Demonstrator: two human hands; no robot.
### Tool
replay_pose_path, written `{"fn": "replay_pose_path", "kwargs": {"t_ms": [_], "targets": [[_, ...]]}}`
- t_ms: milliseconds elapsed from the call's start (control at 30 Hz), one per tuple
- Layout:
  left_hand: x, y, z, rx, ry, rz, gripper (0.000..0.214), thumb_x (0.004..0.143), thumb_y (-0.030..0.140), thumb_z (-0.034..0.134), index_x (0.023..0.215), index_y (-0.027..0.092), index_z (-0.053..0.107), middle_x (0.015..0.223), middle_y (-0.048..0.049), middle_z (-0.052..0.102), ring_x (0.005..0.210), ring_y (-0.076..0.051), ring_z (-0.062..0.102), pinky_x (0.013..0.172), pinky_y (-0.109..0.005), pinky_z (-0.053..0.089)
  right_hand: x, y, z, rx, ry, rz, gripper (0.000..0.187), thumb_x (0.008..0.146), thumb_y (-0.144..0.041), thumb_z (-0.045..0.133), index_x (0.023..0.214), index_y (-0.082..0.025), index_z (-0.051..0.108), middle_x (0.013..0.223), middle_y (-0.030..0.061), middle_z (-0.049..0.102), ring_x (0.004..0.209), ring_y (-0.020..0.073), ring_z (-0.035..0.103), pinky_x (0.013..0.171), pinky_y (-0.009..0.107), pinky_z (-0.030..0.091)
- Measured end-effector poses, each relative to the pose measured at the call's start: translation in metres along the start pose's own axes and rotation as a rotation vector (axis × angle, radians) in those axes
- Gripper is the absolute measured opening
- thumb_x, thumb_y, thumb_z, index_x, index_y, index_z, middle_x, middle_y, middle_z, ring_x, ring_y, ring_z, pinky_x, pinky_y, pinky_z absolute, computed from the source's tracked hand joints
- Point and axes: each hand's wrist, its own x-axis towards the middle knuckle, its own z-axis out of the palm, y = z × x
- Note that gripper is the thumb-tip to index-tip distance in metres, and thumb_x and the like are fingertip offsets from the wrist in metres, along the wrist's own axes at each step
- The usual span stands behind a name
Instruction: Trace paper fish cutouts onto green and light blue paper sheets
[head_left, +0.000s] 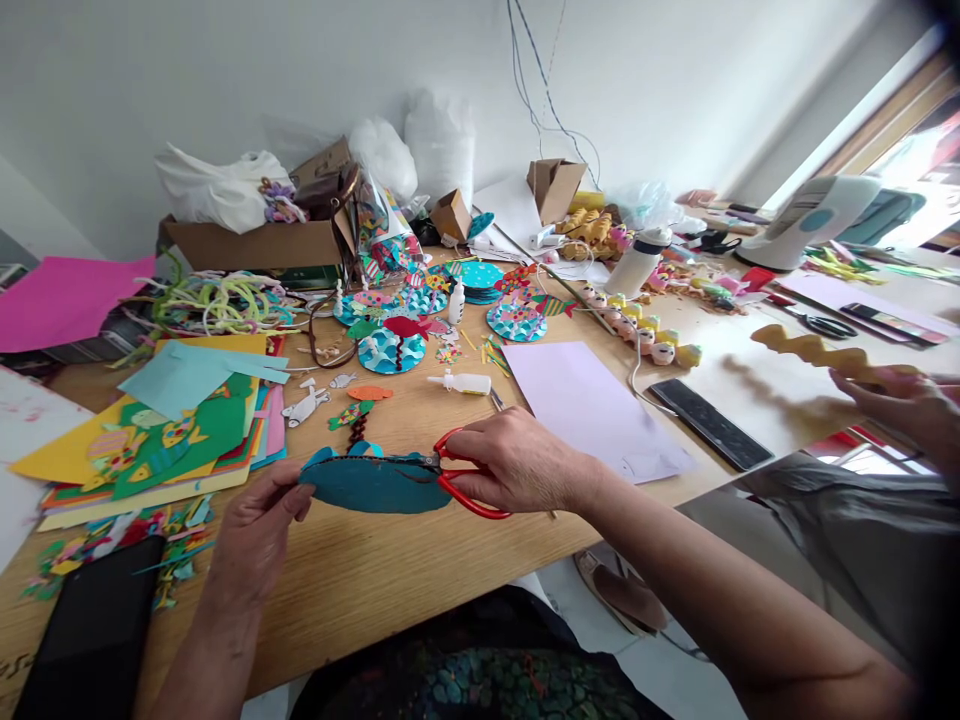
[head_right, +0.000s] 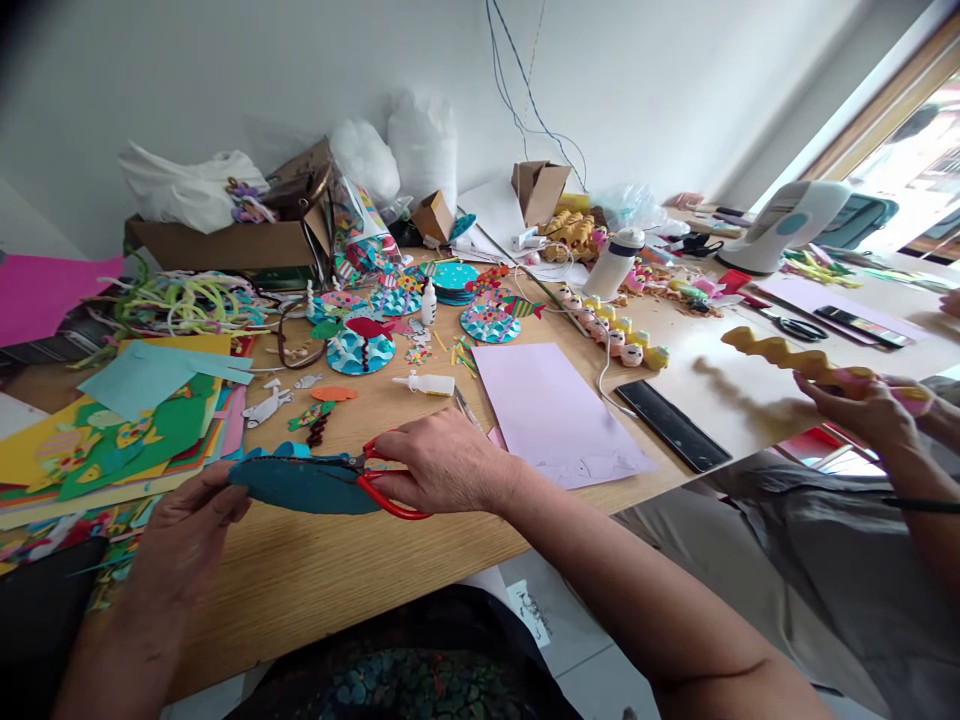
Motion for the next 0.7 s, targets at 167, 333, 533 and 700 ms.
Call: {"fn": "replay_pose_path", "kwargs": {"t_ms": [167,333,533,700], "targets": [[0.001,-0.001,-0.001,0.009,0.002,-0.008,0.017,0.052,0.021,0.079,0.068,0.021,0.072,0.071,0.0015,0.063,0.053,-0.009,0.045,0.045,-0.022,0.035,-0.001,0.001,0.002,-0.019,0.010,-0.011,0.033,0.091,-0.042,0.041,0.081,-0.016,0.059,0.067,0.0028,0.061,0.057,0.0100,0.048,0.055,0.024,0.025],[0.002,-0.004,-0.004,0.028,-0.015,0.014,0.016,0.054,0.022,0.078,0.069,0.021,0.071,0.067,0.0016,0.061,0.053,-0.009,0.044,0.047,-0.023,0.034,-0.001,0.003,0.005,-0.036,0.028,-0.028,0.033,0.092,-0.041,0.040,0.082,-0.016,0.059,0.069,0.0030,0.062,0.057,0.0100,0.048,0.055,0.024,0.025],[0.002,0.001,-0.006,0.073,-0.068,0.035,0.015,0.059,0.025,0.077,0.072,0.021,0.072,0.062,0.0021,0.057,0.053,-0.009,0.041,0.047,-0.023,0.031,0.000,0.001,0.006,0.011,-0.004,-0.007,0.030,0.091,-0.039,0.041,0.084,-0.016,0.058,0.073,0.0035,0.062,0.060,0.0105,0.048,0.056,0.024,0.026],[0.001,0.007,-0.002,0.151,-0.109,0.057,0.014,0.059,0.027,0.077,0.070,0.020,0.071,0.064,0.0013,0.056,0.053,-0.009,0.039,0.047,-0.024,0.030,-0.001,0.000,0.005,0.016,-0.007,-0.001,0.027,0.089,-0.038,0.043,0.083,-0.016,0.058,0.072,0.0031,0.060,0.060,0.0107,0.047,0.056,0.024,0.025]]}}
